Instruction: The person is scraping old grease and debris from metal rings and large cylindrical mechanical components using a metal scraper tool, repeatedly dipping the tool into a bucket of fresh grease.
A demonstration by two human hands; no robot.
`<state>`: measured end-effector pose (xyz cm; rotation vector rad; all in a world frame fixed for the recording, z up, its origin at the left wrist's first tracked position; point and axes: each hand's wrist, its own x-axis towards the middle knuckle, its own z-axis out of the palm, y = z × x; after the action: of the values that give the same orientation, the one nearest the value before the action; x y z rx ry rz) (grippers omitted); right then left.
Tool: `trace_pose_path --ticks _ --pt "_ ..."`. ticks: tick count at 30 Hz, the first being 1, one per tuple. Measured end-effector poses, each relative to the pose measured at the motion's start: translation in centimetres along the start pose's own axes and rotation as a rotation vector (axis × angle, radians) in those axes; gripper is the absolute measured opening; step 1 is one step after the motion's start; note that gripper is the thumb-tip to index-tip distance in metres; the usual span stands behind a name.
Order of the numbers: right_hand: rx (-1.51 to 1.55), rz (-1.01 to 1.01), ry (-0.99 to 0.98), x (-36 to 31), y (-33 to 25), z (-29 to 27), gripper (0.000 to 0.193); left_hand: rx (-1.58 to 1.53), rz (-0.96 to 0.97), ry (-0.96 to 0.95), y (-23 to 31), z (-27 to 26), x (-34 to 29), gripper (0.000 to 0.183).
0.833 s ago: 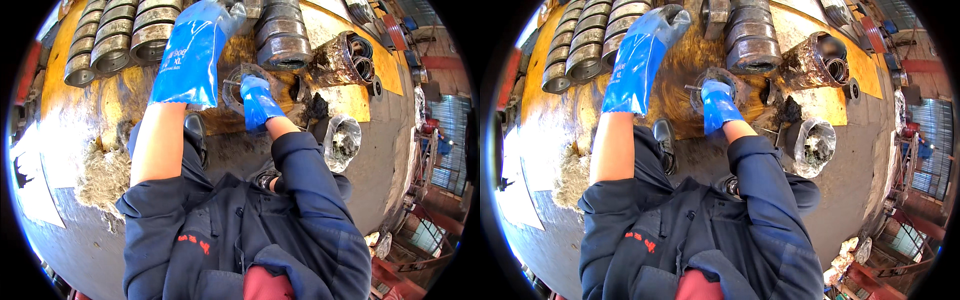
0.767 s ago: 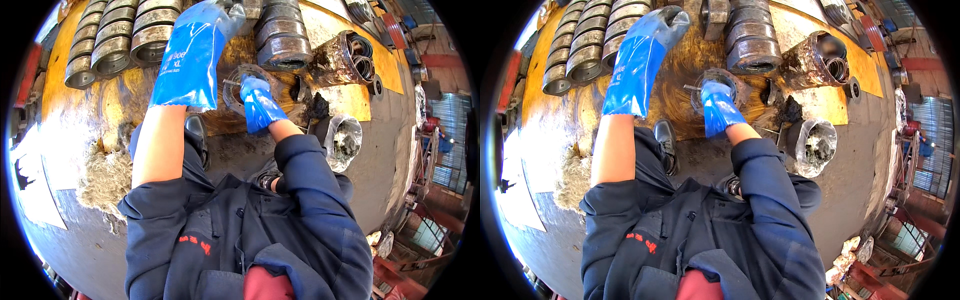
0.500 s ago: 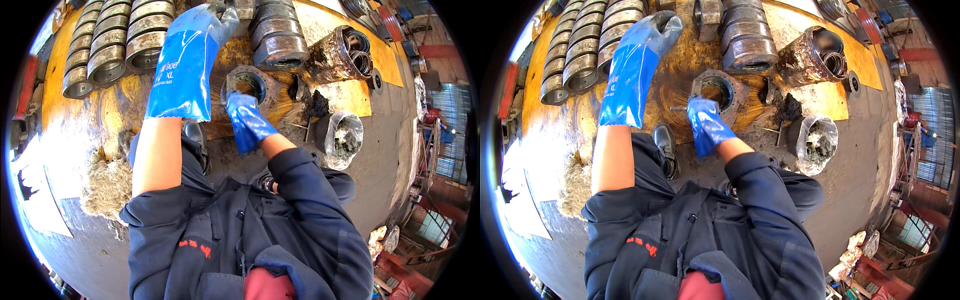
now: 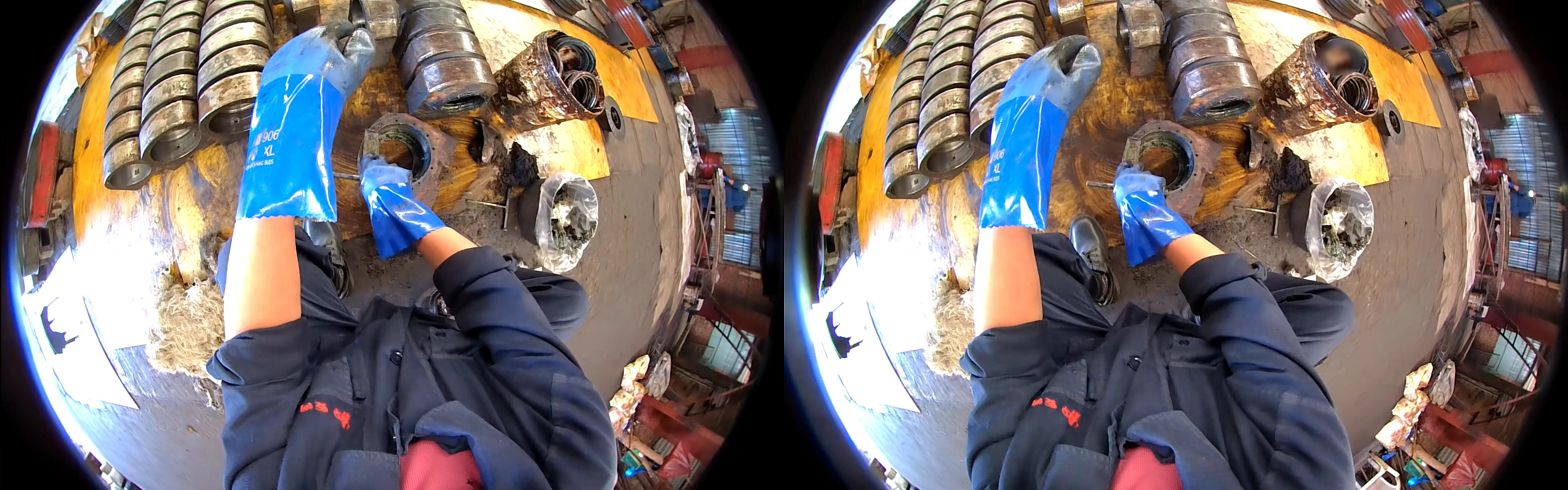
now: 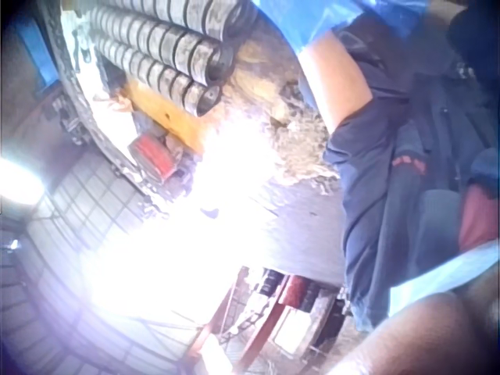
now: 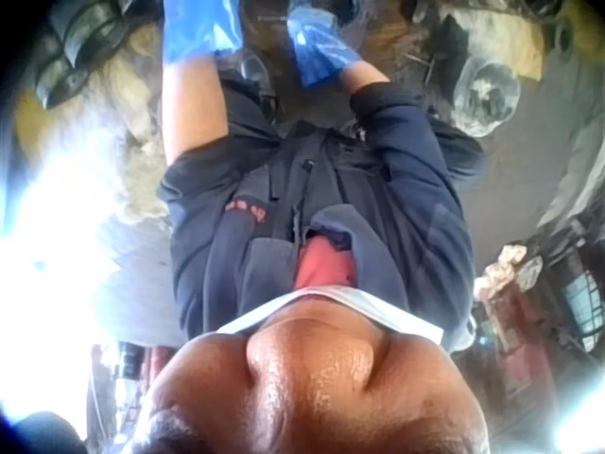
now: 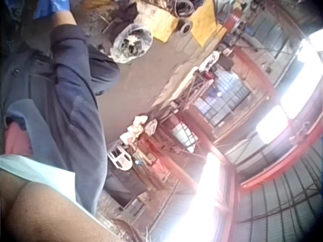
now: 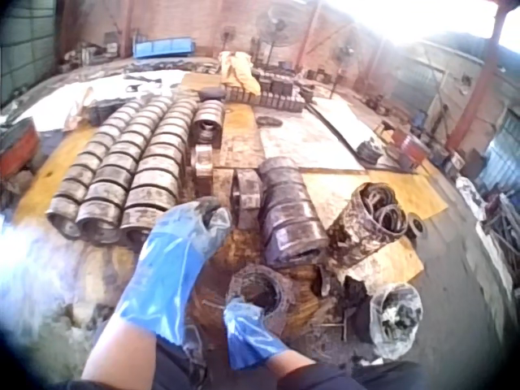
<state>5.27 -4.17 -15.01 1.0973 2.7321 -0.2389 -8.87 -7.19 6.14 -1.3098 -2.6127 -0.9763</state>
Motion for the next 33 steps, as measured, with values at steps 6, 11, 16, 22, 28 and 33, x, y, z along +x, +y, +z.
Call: trace_pose_path --ticks 6,11,16,22,28,33 --pt "-0.033 0.046 0.075 3.8 3.9 -1.0 0.020 -0.019 0.047 -0.109 0.4 -0.3 0.2 0.045" --pt "-0.028 0.042 -0.187 2.8 1.5 -1.6 0.030 -0.009 0.036 -0.065 1.1 0.1 0.3 0.045" --pt "-0.101 0.094 -0.126 1.6 1.7 0.0 0.039 0.005 0.031 -0.057 1.2 -0.2 0.0 0.044" --pt "-0.003 0.387 -0.029 4.1 11.6 -4.8 0.022 0.102 0.102 -0.036 1.0 1.7 0.8 0.045" --pt "0.582 0.021 0.346 -6.8 33.6 -16.7 0.013 -0.156 0.104 -0.114 2.4 2.7 0.8 0.040" --pt "0.554 0.789 0.310 -20.6 37.7 -21.6 0.017 -0.118 0.225 -0.098 0.7 5.2 1.6 0.040"
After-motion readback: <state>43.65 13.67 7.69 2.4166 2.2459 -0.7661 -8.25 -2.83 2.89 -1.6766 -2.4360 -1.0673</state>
